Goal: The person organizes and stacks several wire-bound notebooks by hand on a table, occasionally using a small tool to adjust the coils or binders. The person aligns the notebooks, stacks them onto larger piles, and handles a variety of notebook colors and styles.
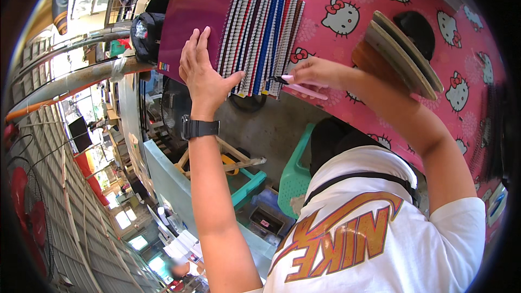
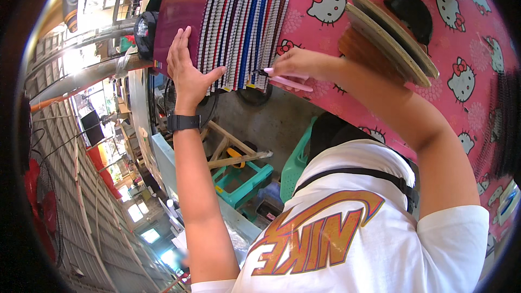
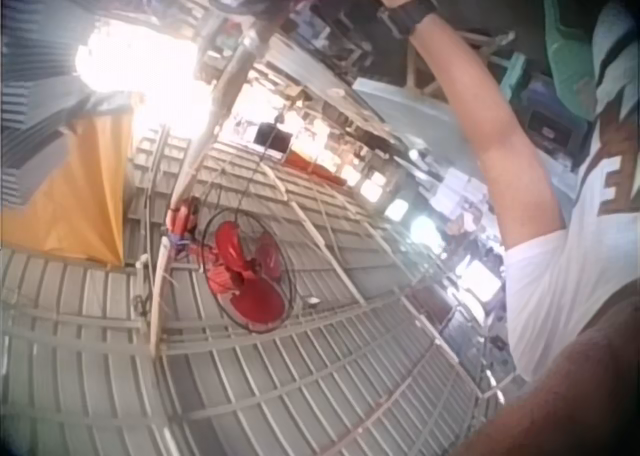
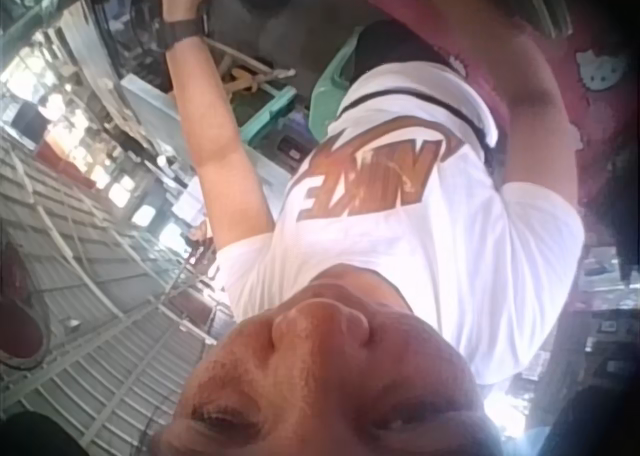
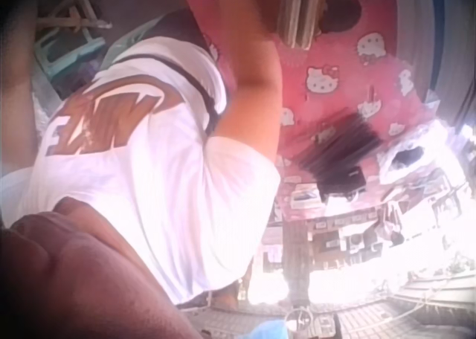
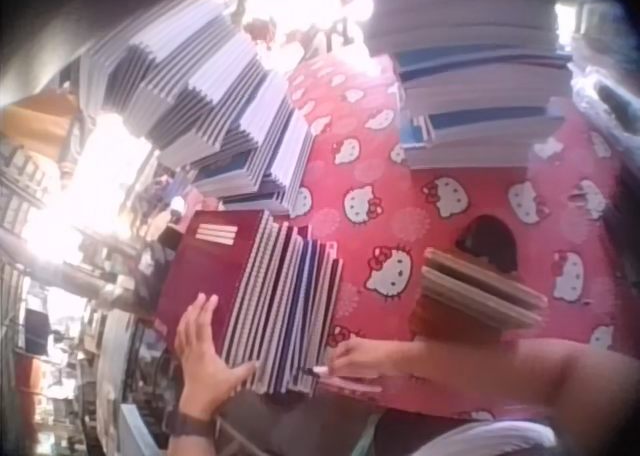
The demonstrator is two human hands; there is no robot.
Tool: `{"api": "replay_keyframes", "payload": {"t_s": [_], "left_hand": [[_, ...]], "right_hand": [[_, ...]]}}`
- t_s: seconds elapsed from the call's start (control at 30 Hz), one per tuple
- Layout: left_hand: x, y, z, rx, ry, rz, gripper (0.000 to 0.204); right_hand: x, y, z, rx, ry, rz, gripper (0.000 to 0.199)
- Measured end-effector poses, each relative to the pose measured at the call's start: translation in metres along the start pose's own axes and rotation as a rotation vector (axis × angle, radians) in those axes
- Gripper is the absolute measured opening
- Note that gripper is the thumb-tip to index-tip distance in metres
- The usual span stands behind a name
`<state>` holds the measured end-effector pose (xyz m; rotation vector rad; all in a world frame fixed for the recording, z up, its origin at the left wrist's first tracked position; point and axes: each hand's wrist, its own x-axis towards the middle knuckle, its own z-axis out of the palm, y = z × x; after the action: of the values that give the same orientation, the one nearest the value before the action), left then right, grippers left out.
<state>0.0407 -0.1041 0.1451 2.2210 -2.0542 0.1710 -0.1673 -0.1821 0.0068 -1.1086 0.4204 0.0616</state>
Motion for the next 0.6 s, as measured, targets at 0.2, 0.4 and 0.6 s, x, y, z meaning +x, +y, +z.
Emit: {"api": "replay_keyframes", "payload": {"t_s": [0.2, 0.4, 0.6], "left_hand": [[-0.003, -0.002, 0.000, -0.002, 0.009, -0.007, 0.103], [-0.001, 0.001, 0.000, 0.016, 0.019, 0.001, 0.103], [-0.003, 0.000, -0.001, 0.012, 0.023, -0.005, 0.103]], "right_hand": [[-0.021, 0.006, 0.028, -1.131, 0.565, -0.582, 0.032], [-0.009, 0.021, 0.028, -1.179, 0.500, -0.723, 0.036], [-0.008, 0.014, 0.029, -1.329, 0.486, -0.715, 0.033]]}}
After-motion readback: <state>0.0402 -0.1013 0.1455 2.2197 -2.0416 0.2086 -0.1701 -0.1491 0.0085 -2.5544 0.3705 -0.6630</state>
